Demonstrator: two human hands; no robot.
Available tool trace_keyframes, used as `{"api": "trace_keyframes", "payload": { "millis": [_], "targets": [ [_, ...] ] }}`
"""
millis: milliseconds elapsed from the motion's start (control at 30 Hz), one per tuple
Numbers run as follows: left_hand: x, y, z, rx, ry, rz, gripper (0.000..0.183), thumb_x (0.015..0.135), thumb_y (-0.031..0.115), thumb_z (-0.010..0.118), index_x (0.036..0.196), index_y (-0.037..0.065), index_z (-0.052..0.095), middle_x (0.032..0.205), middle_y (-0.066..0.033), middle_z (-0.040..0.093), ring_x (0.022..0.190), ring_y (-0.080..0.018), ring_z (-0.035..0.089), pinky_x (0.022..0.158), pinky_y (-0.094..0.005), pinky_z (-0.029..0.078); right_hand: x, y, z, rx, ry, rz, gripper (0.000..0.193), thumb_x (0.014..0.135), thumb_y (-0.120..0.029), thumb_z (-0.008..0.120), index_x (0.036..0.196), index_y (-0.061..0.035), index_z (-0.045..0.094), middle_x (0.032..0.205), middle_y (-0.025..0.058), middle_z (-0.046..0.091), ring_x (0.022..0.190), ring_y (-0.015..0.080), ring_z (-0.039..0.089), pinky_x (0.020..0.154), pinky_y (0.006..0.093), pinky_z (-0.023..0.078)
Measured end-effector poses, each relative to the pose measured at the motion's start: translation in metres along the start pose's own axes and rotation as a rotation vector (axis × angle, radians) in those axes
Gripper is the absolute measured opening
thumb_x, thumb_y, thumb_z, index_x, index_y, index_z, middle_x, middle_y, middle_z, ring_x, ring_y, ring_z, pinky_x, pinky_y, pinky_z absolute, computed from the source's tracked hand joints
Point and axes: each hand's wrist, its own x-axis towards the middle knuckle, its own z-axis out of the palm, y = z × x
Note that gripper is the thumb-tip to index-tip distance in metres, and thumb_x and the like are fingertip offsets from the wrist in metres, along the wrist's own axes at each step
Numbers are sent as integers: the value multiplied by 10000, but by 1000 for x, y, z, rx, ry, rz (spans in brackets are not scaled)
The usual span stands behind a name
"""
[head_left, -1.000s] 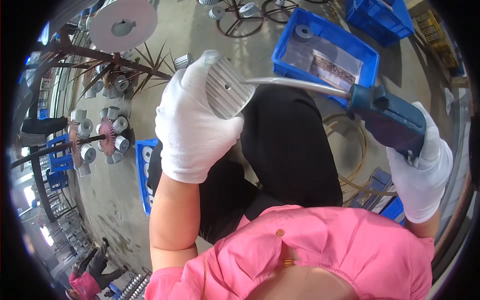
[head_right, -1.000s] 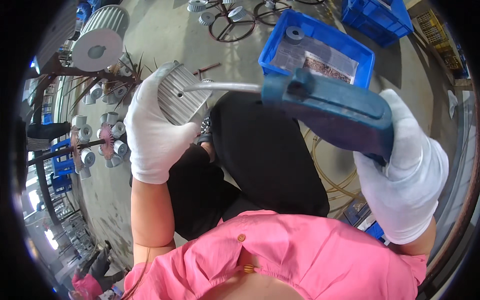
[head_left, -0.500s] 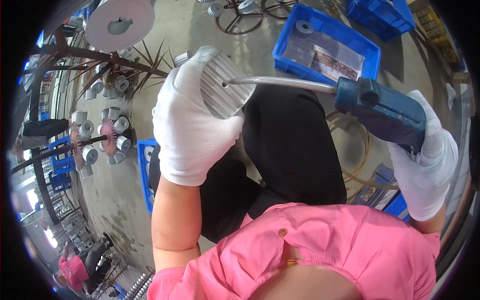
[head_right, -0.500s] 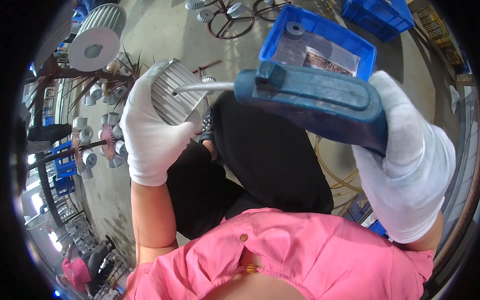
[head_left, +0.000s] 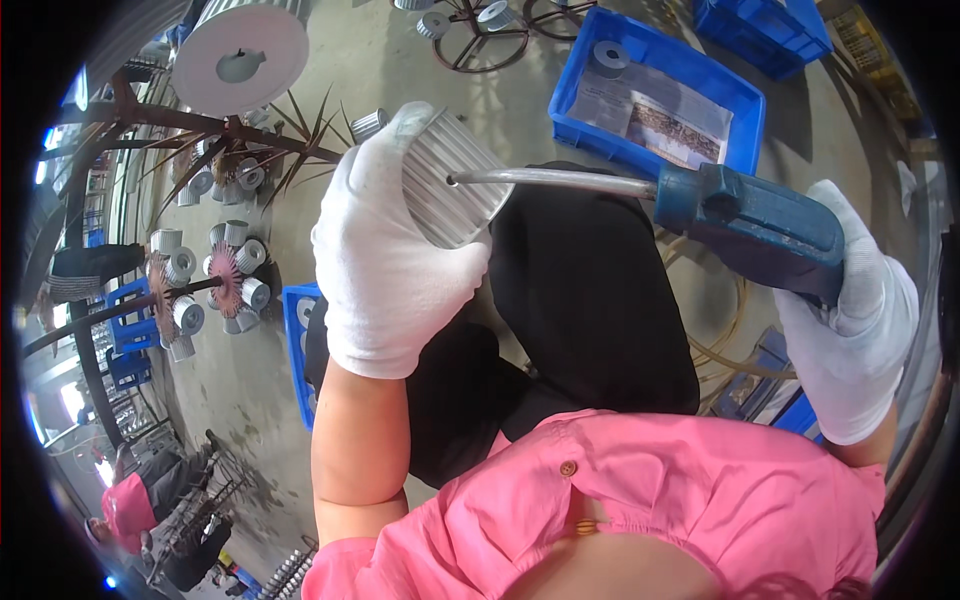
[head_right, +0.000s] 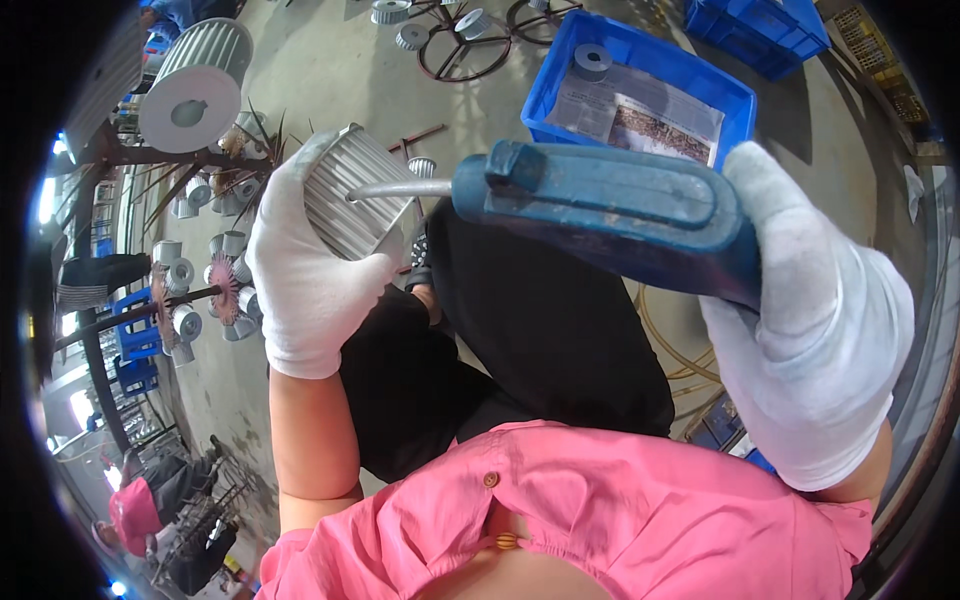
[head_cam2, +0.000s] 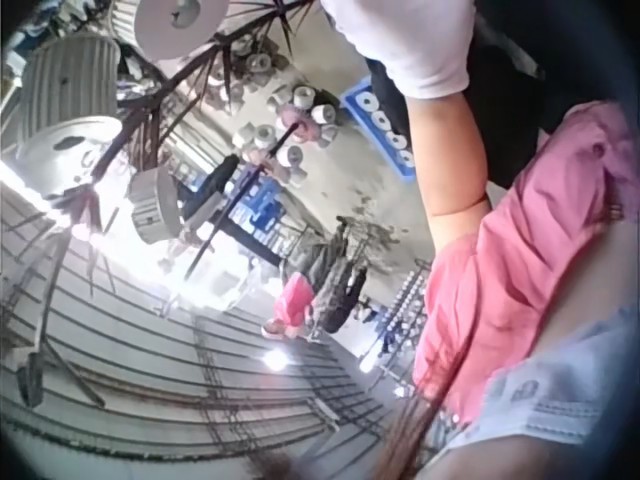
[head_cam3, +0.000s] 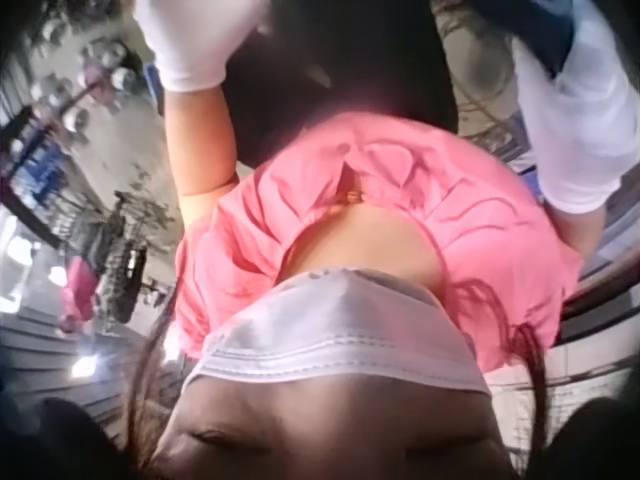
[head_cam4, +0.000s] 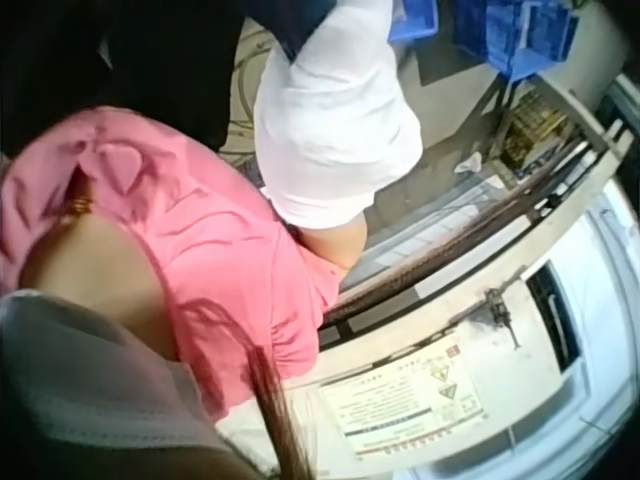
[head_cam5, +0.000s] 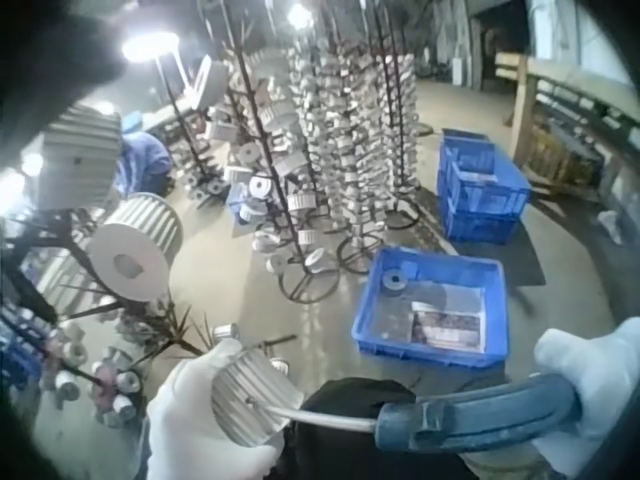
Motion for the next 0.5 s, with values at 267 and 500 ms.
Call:
{"api": "trace_keyframes", "payload": {
  "millis": [267,500],
  "targets": [
    [0,1,0,5,8,-26,534,521,78,649,1042,59,535,957,-133,583,926,-320,551,796,-355,455,1,0,1,53,21,12,612,536,126,661,1119,33,501,847,135,618,714,273,624,641,278,471],
    [1,-2,0,-18,0,10,561,535,61,694,1066,-4,524,926,-89,597,852,-151,579,791,-265,450,2,-1,2,20,25,3,627,528,121,672,1123,27,500,850,129,618,712,265,620,633,283,469]
  ]
}}
